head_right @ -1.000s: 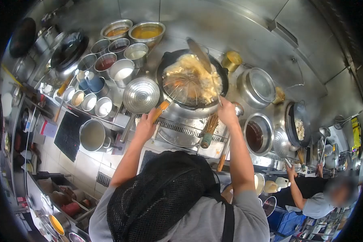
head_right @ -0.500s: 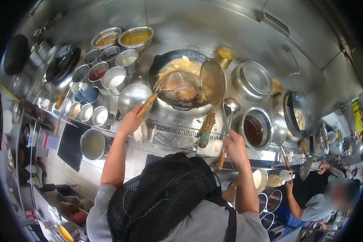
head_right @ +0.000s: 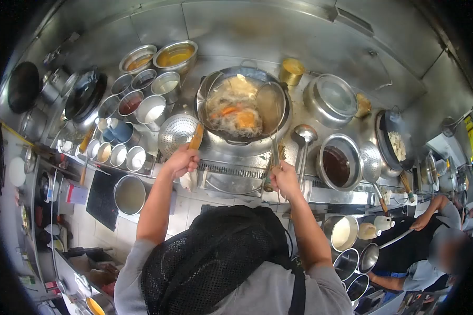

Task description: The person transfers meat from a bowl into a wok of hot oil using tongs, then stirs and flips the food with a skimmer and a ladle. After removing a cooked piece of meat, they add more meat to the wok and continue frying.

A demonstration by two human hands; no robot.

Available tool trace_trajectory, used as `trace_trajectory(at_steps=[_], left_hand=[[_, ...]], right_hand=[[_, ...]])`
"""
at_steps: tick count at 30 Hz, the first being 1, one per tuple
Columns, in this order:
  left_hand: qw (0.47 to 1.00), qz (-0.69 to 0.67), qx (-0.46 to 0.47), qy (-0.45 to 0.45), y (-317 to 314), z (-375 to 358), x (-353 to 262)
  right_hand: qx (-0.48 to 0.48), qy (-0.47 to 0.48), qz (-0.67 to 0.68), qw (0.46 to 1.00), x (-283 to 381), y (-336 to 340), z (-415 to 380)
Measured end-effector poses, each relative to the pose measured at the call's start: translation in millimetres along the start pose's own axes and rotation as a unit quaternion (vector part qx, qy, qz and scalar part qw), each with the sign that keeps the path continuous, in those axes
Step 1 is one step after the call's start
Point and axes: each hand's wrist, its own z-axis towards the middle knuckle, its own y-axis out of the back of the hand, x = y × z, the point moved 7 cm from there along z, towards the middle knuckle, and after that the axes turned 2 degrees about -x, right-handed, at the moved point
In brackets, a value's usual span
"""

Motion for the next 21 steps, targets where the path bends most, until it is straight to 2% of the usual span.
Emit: trace_trajectory(at_steps=[3, 5, 11, 14, 15, 17, 21], left_hand=[[0.999, -0.03, 0.005, 0.016, -21, -15, 4], [0.999, -0.036, 0.027, 0.026, -33, -23, 6], [0.986, -0.132, 0.09, 0.051, -72, -16, 27], [0.936, -0.296, 0.176, 0.068, -85, -7, 42], [0.937, -0.294, 0.175, 0.066, -81, -3, 50], [0.87, -0.412, 0.262, 0.071, -84, -5, 54], [0.832, -0.476, 0.273, 0.083, -83, -14, 65]], right_hand=[[-0.014, -0.002, 0.076, 0.997, -7, -12, -1], [-0.019, -0.042, 0.13, 0.99, -2, -19, -4], [-0.007, -0.02, 0.183, 0.983, -4, -18, 5], [0.0, -0.017, 0.169, 0.986, 4, -18, 3], [0.011, -0.016, 0.16, 0.987, 5, -18, 2], [0.015, -0.002, 0.139, 0.99, 15, -12, -2], [0.015, 0.039, 0.097, 0.994, 30, 7, -5]])
